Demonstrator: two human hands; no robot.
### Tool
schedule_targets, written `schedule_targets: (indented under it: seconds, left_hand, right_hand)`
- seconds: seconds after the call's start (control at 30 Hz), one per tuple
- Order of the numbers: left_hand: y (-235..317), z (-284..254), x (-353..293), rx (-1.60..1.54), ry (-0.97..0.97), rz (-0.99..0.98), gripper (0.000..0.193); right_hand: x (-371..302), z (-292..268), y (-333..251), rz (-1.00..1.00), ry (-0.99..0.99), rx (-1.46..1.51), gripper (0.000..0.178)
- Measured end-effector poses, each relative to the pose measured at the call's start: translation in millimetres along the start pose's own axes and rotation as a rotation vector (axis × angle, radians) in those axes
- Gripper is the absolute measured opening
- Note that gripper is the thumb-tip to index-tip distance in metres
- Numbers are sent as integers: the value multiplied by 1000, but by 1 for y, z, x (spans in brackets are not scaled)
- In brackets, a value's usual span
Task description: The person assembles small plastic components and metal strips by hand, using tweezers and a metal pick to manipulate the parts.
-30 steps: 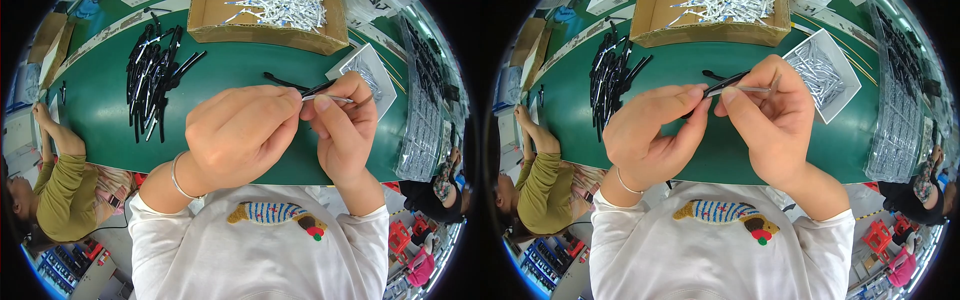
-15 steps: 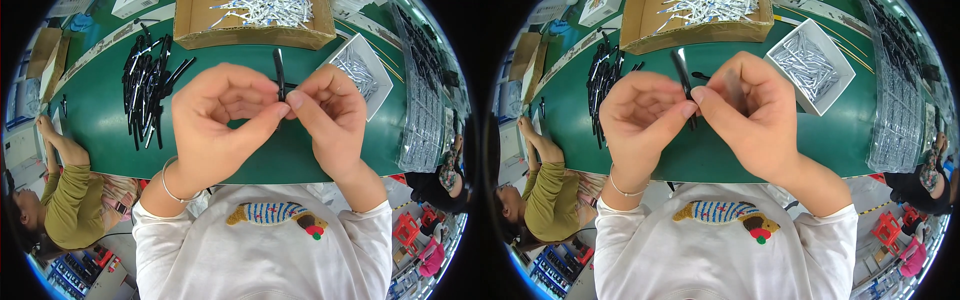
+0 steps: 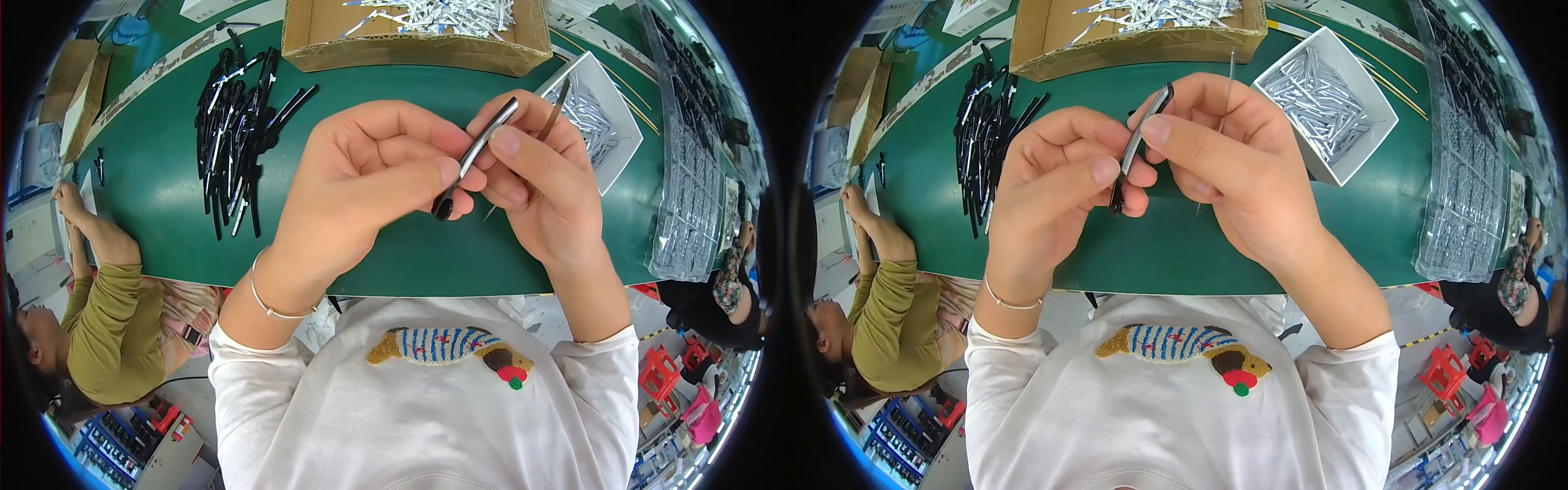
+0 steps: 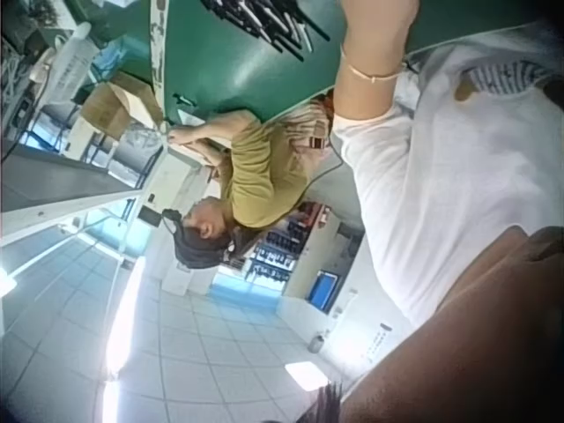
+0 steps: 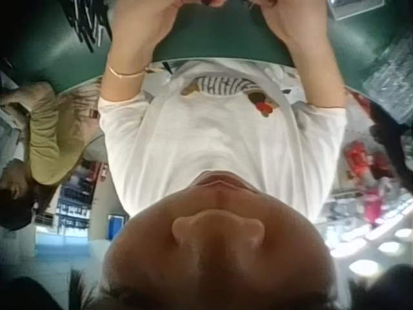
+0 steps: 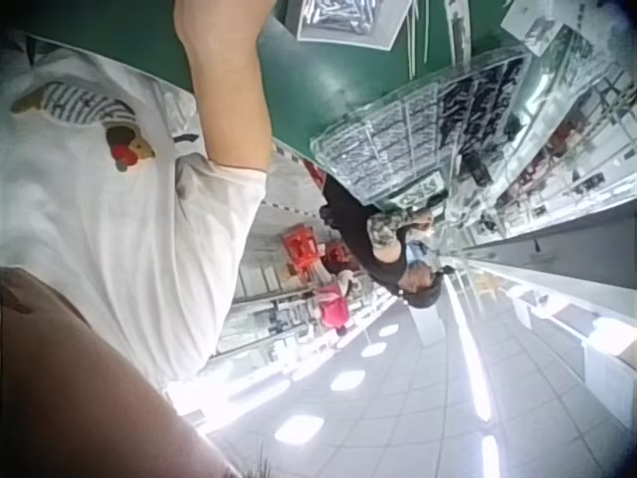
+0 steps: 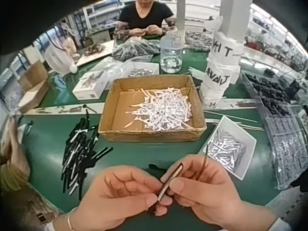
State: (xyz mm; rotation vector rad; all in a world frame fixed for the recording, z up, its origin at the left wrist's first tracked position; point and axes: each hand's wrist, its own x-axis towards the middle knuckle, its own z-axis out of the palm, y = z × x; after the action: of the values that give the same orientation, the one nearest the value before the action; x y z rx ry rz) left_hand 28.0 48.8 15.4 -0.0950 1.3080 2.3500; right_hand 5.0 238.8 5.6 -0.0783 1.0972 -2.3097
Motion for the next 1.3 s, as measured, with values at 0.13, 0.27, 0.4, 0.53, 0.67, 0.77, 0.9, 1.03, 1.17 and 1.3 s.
schedule_targets:
  seconds: [0.13,0.27,0.4,0.53,0.67,0.77,0.9,1.03,1.17,1.3]
  left_hand:
    - [-5,6,-4,143,42,193,14]
    - [-10,6,-5,307,89,384,15]
    - [-12,7,-5,334,92,397,16]
    - [-12,8,-5,339,93,383,16]
    - [-10,11,-5,275,91,331,14]
    - [-11,10,-6,244,88,331,14]
    - [-12,9,-6,254,79,336,14]
    - [-13,7,-6,295,60,370,14]
    - [-14,6,-6,327,33,406,16]
    - [-16,6,-5,315,30,397,15]
  right_hand:
    - [-2,16,7,-171,104,-272,17]
    - [-3,20,3,-209,127,-247,17]
    - [-5,18,4,-257,138,-299,16]
    - [-5,18,4,-276,153,-292,14]
    - [-6,15,2,-301,134,-329,11]
    - [-6,15,2,-312,118,-343,10]
    - [-8,15,-1,-294,108,-350,10]
    - [-7,15,2,-324,106,-354,10]
    - [-5,13,3,-338,40,-279,9]
    - [-4,14,1,-320,26,-222,11]
